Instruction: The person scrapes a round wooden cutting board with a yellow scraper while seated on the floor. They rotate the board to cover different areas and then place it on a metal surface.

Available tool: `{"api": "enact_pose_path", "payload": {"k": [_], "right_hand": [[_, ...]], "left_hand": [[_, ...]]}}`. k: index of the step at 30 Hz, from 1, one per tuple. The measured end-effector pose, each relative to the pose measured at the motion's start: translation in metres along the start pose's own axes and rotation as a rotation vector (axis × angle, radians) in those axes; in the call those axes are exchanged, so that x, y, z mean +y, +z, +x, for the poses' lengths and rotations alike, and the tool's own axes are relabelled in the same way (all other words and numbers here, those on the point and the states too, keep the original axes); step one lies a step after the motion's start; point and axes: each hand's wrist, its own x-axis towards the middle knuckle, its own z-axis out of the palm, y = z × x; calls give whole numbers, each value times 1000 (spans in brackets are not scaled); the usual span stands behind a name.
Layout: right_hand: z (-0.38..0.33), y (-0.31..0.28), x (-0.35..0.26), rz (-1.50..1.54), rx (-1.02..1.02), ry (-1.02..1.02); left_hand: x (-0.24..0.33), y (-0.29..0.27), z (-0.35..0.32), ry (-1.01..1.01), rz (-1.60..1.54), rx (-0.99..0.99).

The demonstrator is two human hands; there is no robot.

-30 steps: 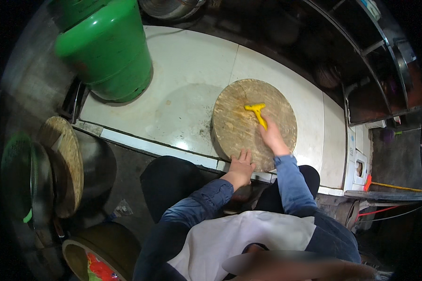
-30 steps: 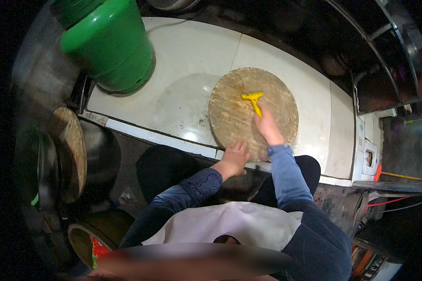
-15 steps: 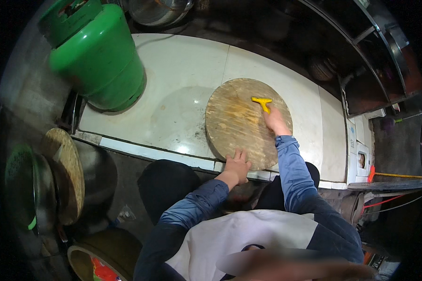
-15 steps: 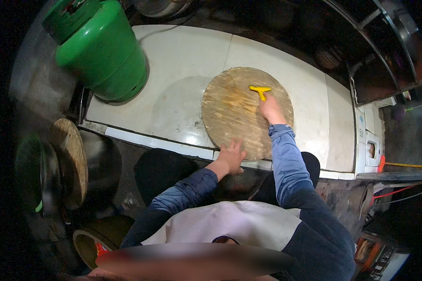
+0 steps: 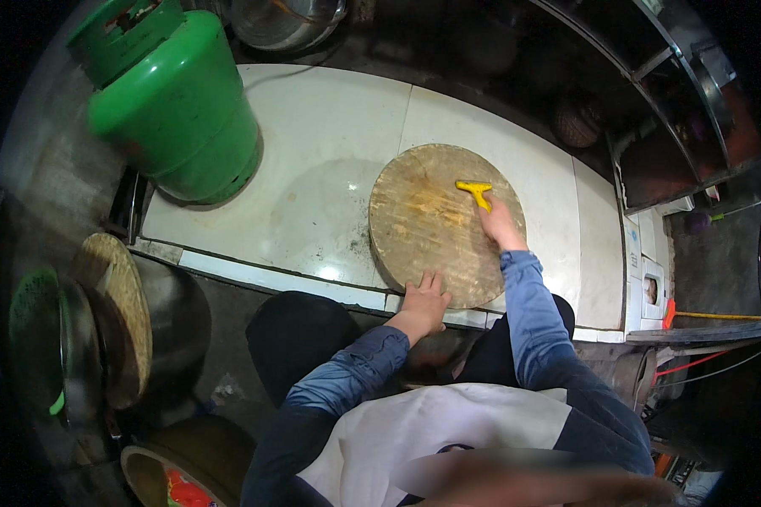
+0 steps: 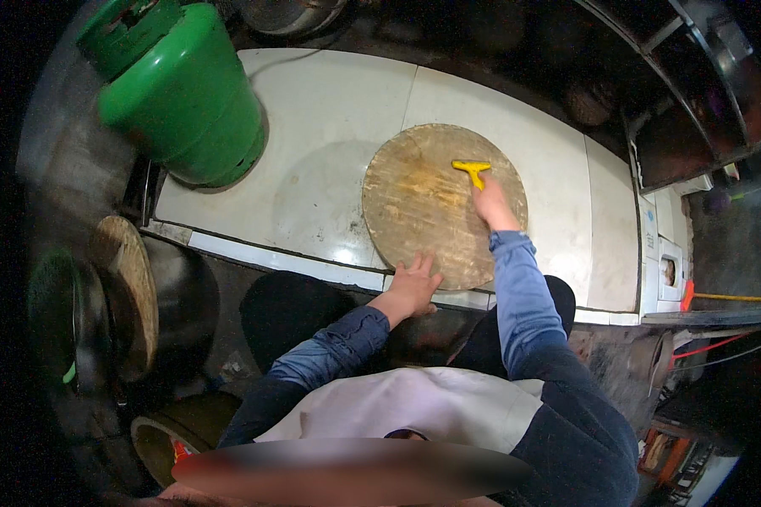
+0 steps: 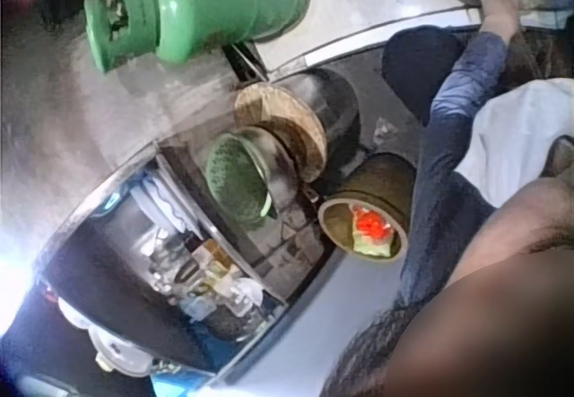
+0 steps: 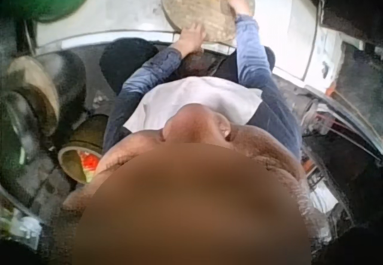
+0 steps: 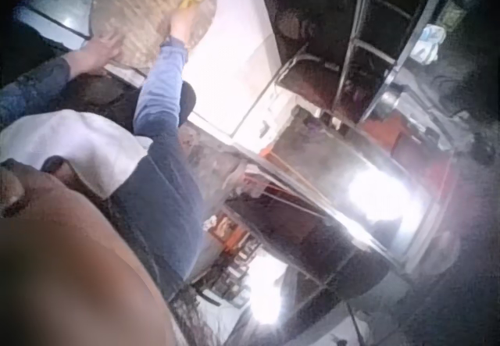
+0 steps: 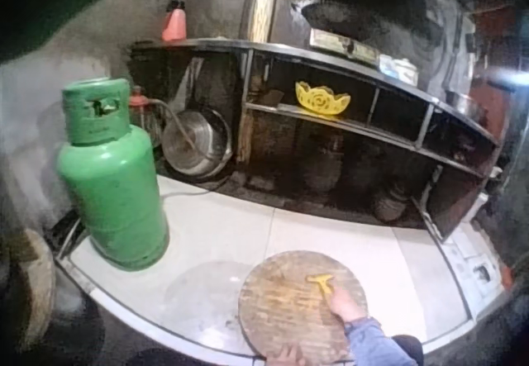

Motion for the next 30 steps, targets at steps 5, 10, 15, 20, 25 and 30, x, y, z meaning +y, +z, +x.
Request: {"api": "enact_pose_path", "payload": {"k": [5,10,15,20,25,30], "right_hand": [[-6,2,-17,-67,13,11],[-80,12,-10,43,13,-105],[-59,6,-1,55,7,-146],[7,10,-11,35,25,51],[-12,18,-36,-3,43,13],[-85,30,-16,100,47,-186]], "left_hand": [[2,-3,0,-9,-8,13],[-7,7,-6,5,-18,40],[-7,13,-5,24,-4,69],[-2,-1,-5,16,-23,31],[-6,5,-4,8,-42,45],[-8,10,-7,23,-40,64]]}}
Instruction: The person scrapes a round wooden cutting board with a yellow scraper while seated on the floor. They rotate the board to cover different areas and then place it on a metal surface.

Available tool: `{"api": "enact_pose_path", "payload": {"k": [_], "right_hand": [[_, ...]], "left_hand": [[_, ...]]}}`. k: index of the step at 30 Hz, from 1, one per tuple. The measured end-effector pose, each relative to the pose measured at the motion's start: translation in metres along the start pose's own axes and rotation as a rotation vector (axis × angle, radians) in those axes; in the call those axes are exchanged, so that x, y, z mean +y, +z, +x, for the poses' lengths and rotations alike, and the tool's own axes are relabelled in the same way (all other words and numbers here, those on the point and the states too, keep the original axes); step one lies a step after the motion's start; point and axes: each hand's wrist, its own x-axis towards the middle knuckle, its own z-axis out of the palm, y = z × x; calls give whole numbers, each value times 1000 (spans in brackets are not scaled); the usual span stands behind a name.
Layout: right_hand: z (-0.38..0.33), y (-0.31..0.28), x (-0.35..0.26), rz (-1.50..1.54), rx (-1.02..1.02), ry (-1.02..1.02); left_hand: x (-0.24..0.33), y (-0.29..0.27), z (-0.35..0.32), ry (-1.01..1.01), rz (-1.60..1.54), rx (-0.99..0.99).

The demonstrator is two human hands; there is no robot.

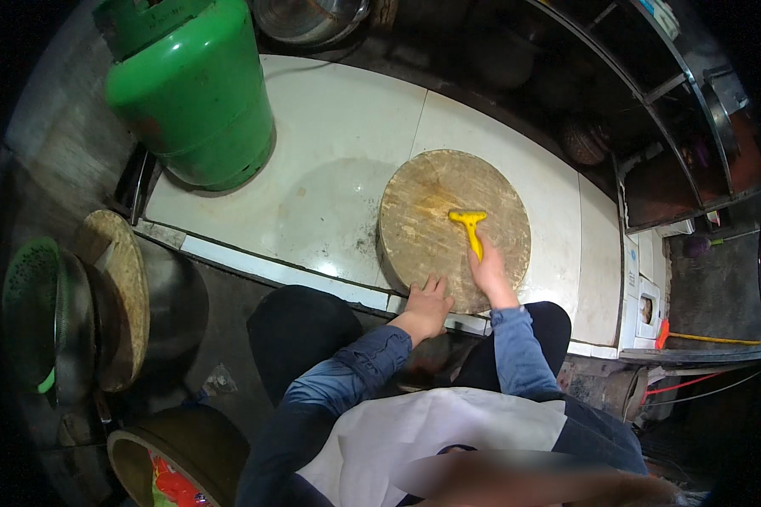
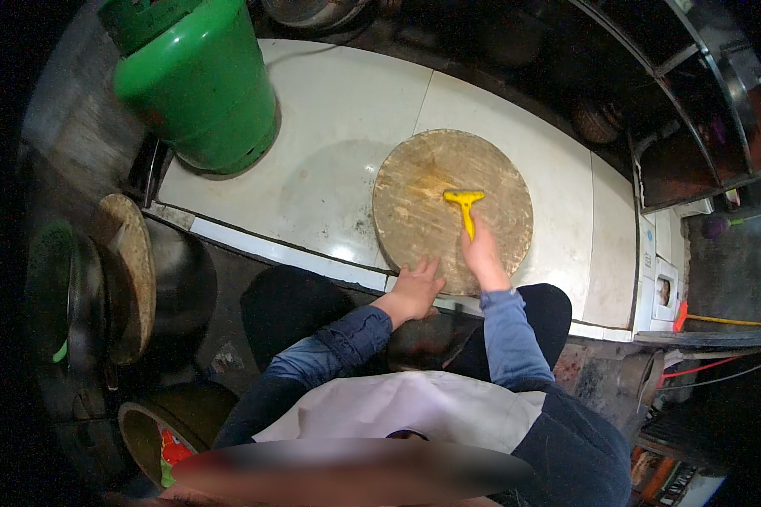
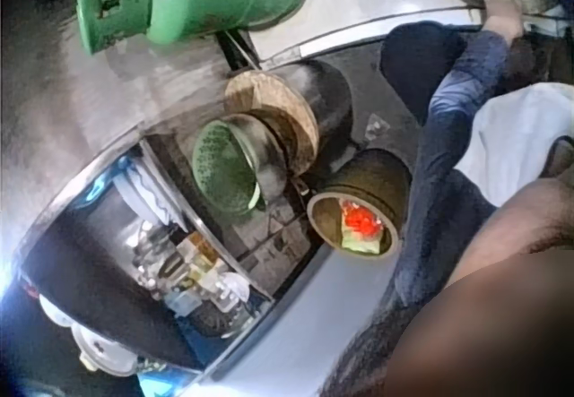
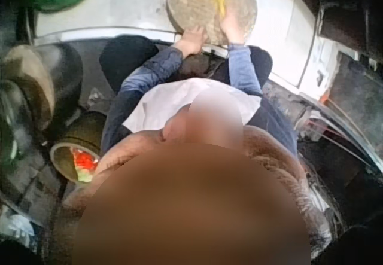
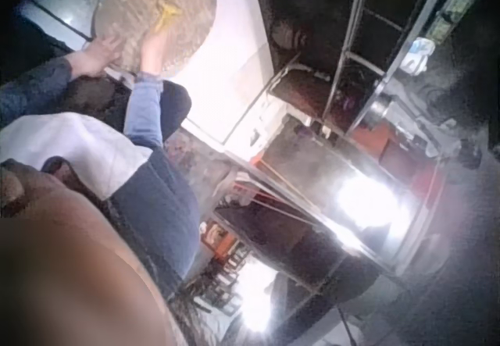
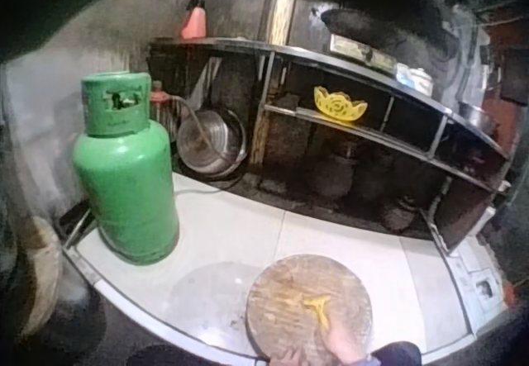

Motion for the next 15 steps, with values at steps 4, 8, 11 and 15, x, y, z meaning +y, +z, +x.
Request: {"api": "enact_pose_path", "payload": {"k": [4,8,11,15], "right_hand": [[-13,-13,-18,24,-114,81],[32,-12,0,-39,-108,49],[63,-4,-8,-12,-57,76],[65,2,-29,-38,-57,168]], "left_hand": [[-1,0,-2,-10,2,-3],[3,-5,1,6,-7,-29],[5,-10,1,-10,0,-42],[4,-7,4,-23,8,-32]]}}
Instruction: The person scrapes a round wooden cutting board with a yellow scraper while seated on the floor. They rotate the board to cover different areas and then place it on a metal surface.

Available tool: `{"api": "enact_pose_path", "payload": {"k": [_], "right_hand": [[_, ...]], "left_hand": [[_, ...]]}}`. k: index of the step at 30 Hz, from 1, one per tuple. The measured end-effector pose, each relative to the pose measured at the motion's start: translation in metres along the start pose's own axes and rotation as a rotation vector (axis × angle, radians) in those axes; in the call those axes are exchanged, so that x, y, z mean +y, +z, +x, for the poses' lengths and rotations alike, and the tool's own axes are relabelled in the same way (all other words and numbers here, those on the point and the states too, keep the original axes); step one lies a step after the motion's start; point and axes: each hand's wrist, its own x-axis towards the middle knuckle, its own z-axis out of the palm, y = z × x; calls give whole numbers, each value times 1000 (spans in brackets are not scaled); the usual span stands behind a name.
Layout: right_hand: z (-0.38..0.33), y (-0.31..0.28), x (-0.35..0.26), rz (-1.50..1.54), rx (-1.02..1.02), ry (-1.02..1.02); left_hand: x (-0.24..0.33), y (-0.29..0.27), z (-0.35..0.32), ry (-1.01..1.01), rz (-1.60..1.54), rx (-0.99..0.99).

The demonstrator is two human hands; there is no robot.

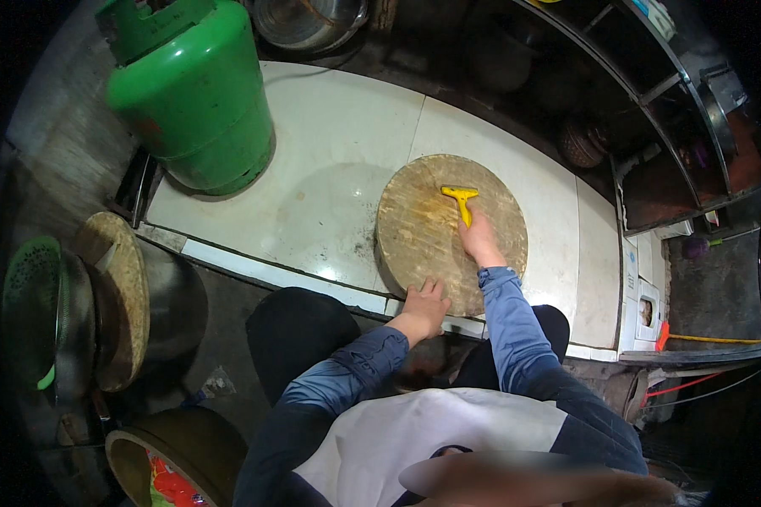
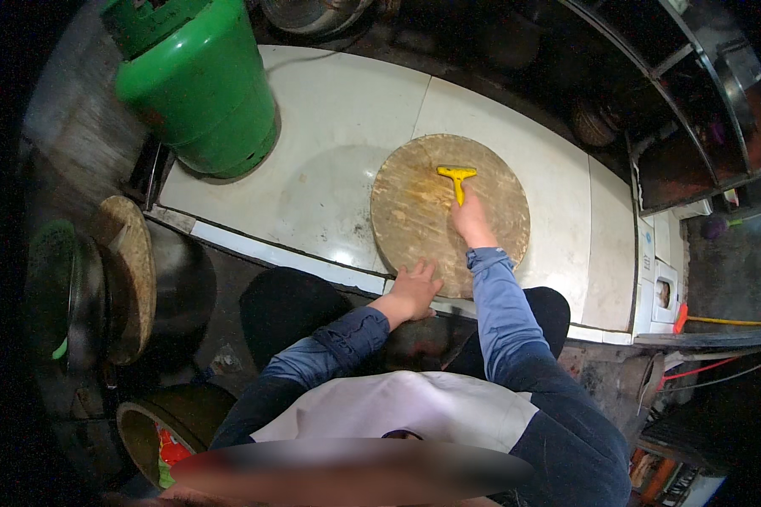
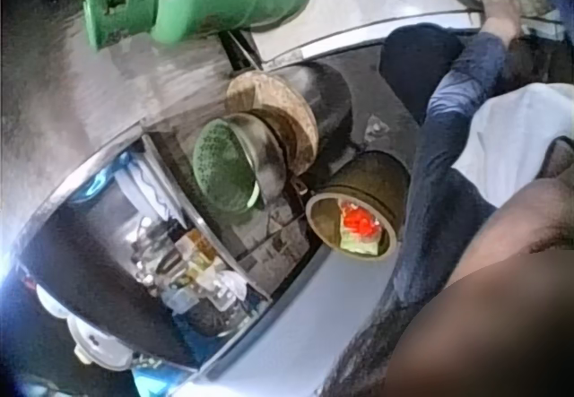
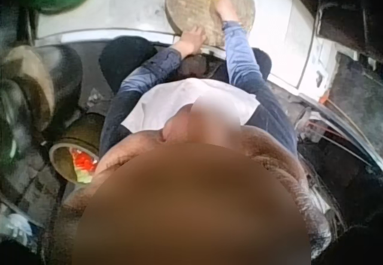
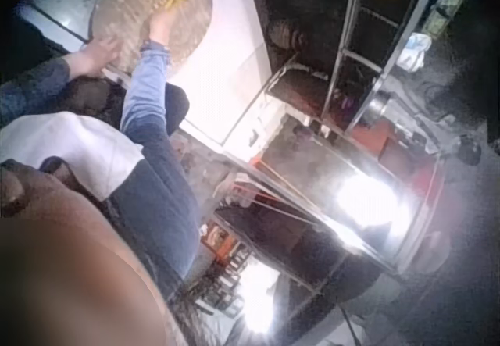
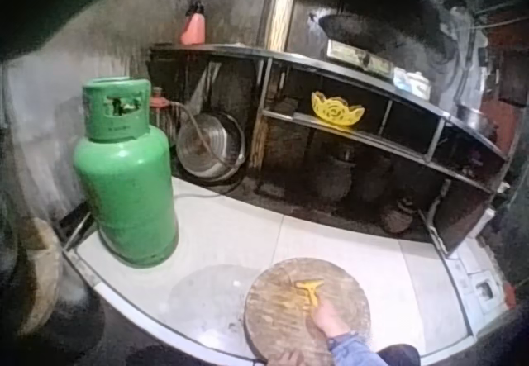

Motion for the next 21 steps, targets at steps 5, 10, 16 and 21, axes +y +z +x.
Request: {"api": "enact_pose_path", "payload": {"k": [5,10,16,21], "right_hand": [[-35,7,21,52,46,-184],[-74,5,22,24,-29,-188],[-46,8,11,60,-39,-308],[-28,14,-15,60,-66,-232]], "left_hand": [[-3,5,-3,18,-11,40],[-3,3,-6,17,-25,22],[0,-1,-4,14,-31,-9],[1,-2,-2,-3,-22,-12]]}}
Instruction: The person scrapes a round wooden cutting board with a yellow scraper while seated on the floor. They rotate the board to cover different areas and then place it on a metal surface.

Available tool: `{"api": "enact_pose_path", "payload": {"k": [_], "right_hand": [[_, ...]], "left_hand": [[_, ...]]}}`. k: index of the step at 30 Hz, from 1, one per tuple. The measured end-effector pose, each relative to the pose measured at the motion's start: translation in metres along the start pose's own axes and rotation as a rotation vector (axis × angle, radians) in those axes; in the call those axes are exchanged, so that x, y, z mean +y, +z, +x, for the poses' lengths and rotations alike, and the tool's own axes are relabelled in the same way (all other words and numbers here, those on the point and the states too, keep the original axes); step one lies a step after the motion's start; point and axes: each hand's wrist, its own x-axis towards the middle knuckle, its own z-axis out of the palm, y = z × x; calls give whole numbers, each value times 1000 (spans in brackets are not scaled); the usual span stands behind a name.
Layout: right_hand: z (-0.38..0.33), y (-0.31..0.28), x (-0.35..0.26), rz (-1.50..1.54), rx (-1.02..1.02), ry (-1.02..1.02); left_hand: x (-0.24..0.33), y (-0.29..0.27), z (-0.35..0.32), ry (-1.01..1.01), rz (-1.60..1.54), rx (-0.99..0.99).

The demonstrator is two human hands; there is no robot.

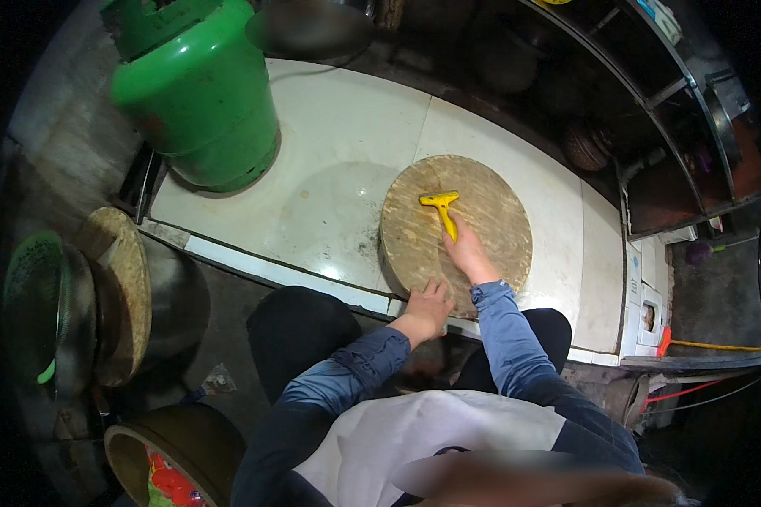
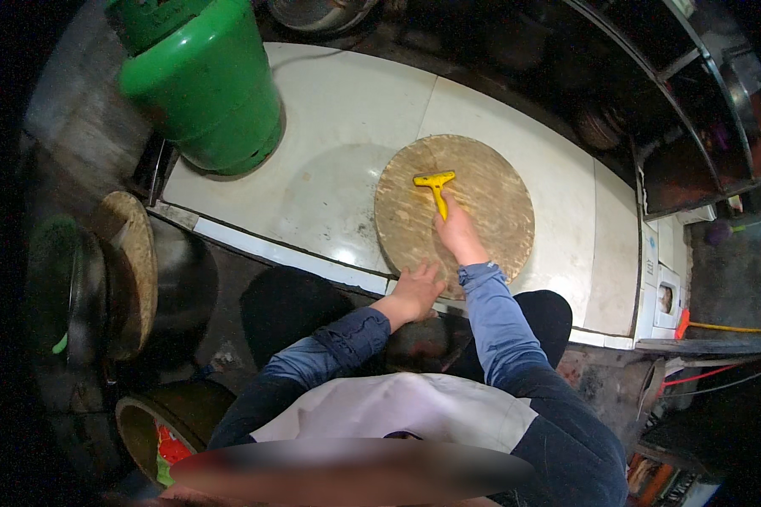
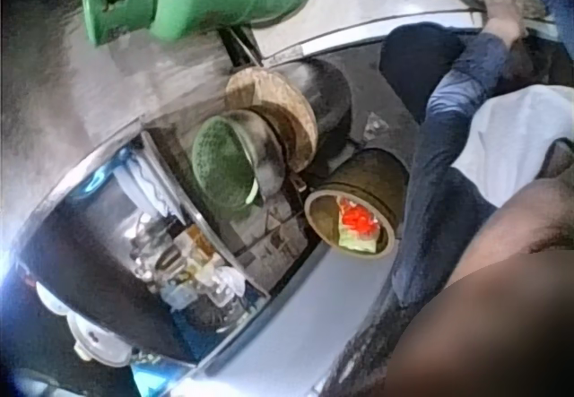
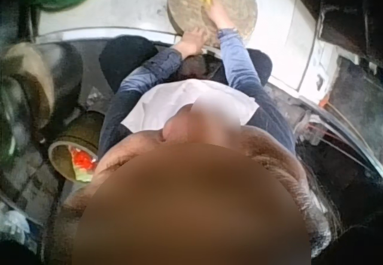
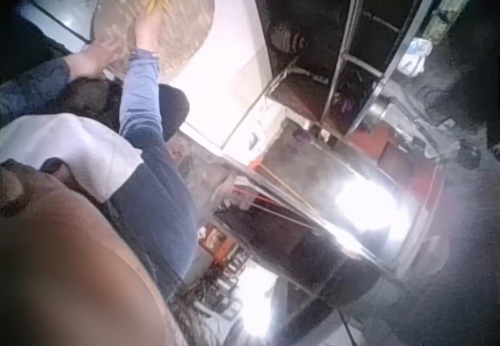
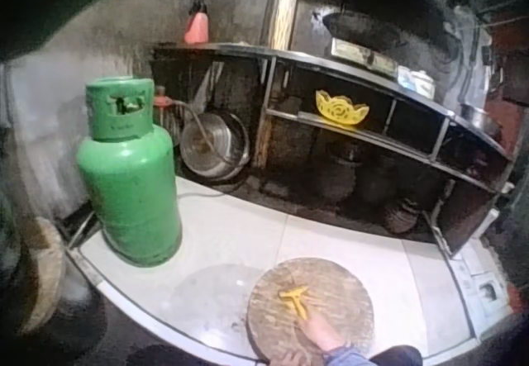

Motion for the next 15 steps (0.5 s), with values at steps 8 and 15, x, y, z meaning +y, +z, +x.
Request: {"api": "enact_pose_path", "payload": {"k": [8,15], "right_hand": [[-30,5,6,79,16,-86],[-44,4,6,111,-18,-17]], "left_hand": [[-2,3,-3,20,19,38],[-1,2,-2,14,18,26]]}}
